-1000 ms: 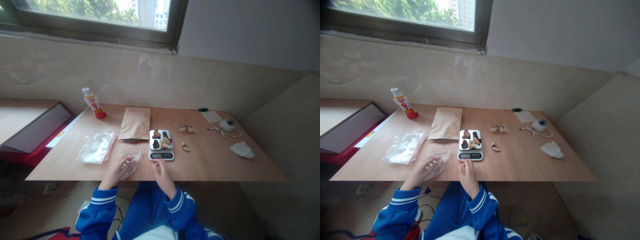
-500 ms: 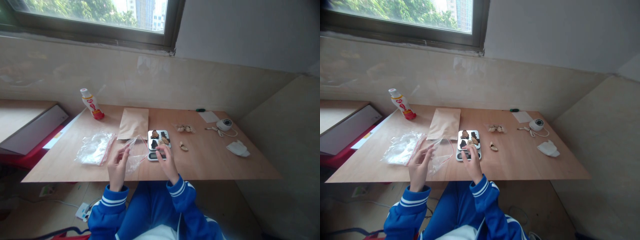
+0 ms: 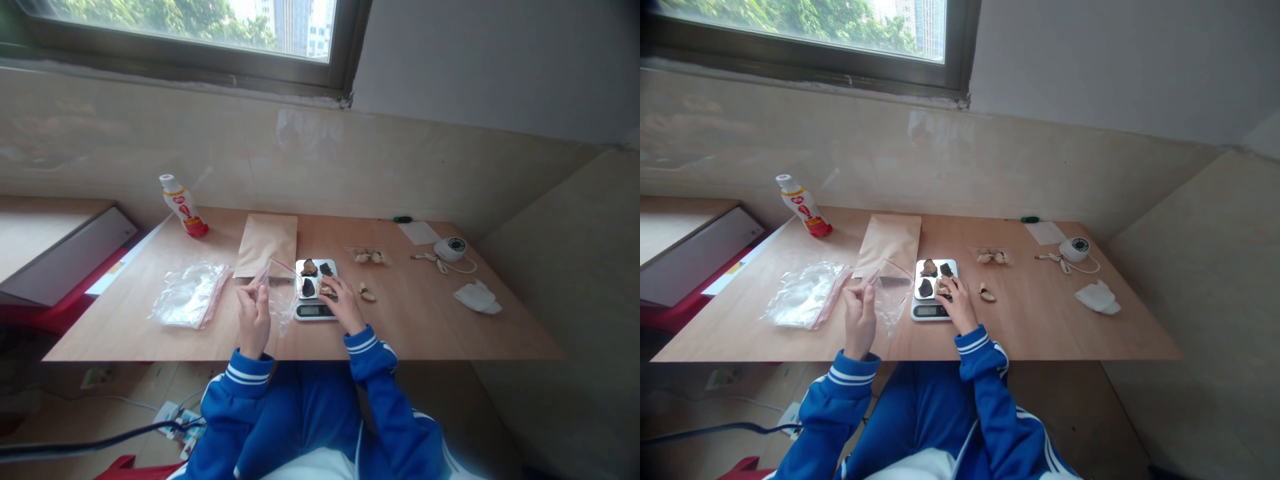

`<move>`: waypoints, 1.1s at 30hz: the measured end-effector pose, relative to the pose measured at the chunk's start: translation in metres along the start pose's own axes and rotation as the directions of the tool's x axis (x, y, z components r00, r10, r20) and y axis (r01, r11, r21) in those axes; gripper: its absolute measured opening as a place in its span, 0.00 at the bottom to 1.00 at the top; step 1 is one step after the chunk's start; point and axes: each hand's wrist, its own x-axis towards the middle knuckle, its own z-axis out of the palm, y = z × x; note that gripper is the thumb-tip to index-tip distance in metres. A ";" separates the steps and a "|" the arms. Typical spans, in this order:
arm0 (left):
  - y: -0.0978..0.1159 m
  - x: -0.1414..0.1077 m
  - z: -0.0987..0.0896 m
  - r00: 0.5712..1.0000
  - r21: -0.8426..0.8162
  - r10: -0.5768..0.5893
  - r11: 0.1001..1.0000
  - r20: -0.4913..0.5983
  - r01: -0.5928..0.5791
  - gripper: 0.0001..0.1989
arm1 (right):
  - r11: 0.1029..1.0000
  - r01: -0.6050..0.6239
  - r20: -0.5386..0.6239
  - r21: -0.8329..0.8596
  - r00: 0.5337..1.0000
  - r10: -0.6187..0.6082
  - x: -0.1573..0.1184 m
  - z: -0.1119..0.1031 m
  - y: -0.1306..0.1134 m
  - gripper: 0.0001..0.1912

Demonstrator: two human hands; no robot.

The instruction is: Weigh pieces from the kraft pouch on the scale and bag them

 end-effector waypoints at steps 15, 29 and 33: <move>0.000 -0.013 0.012 0.993 -0.141 -0.058 0.987 0.103 0.072 0.14 | 0.886 -0.107 -0.046 0.450 0.989 0.143 0.004 -0.018 -0.023 0.17; -0.003 -0.029 0.024 0.996 -0.317 -0.031 0.947 0.089 0.058 0.25 | 0.924 -0.086 0.249 0.374 0.968 -0.010 0.014 -0.031 -0.120 0.20; -0.007 -0.031 0.024 0.991 -0.405 -0.123 0.904 0.058 0.136 0.26 | 0.913 0.070 0.307 0.403 0.929 -0.206 0.010 -0.032 -0.125 0.20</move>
